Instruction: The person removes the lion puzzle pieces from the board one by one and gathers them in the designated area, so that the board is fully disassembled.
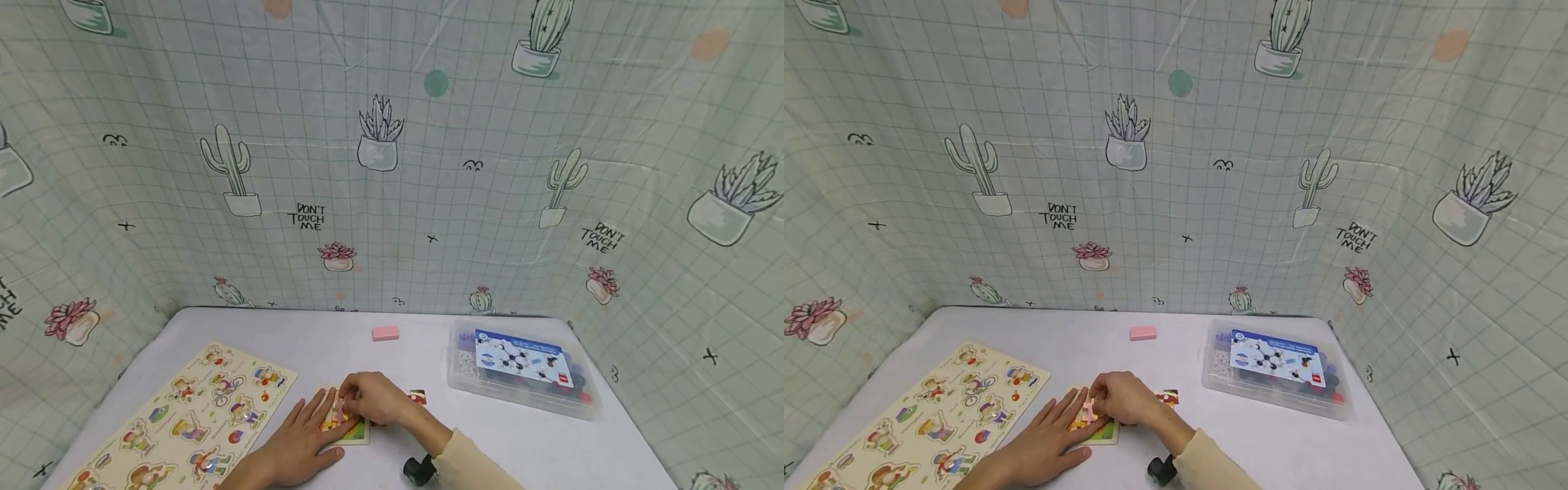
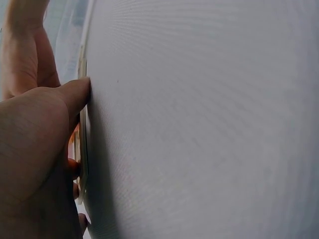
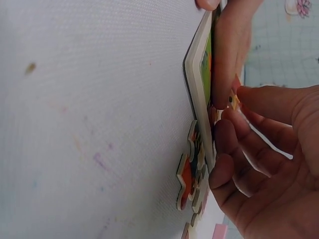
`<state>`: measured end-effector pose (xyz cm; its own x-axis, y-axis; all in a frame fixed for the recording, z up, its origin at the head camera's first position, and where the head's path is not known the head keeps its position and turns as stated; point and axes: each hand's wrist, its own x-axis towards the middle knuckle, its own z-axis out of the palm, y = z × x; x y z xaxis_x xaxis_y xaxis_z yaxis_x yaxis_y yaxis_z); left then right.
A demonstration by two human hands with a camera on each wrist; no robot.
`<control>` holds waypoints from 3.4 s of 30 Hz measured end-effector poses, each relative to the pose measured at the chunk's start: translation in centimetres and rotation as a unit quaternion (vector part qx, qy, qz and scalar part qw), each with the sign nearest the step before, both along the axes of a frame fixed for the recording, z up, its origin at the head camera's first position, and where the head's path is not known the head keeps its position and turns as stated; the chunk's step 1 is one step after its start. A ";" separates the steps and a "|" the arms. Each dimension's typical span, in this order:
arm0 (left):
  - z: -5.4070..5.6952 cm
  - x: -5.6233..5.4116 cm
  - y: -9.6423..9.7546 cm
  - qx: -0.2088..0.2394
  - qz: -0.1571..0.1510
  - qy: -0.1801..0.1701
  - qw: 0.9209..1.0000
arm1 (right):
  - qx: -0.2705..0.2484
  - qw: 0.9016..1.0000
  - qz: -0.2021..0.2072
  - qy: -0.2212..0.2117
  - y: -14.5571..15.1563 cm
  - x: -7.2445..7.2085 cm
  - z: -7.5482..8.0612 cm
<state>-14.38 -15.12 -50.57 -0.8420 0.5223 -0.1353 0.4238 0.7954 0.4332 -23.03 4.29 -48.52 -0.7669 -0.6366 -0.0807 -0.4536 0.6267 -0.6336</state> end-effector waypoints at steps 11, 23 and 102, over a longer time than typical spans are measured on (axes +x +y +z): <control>0.4 0.1 0.1 -0.008 -0.005 -0.005 1.000 | -0.022 1.000 -0.010 -0.001 0.1 0.0 0.0; -0.3 -0.2 0.0 0.006 -0.007 -0.008 1.000 | -0.056 0.998 0.004 -0.022 0.3 0.0 0.0; -0.9 -0.3 -0.1 0.009 0.001 0.002 1.000 | 0.008 1.000 -0.002 -0.029 9.6 -1.0 0.5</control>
<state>-14.67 -15.21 -51.45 -0.8438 0.5227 -0.1217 0.4239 0.7882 0.4462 -24.04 13.90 -48.05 -0.7628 -0.6325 -0.1347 -0.4149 0.6384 -0.6483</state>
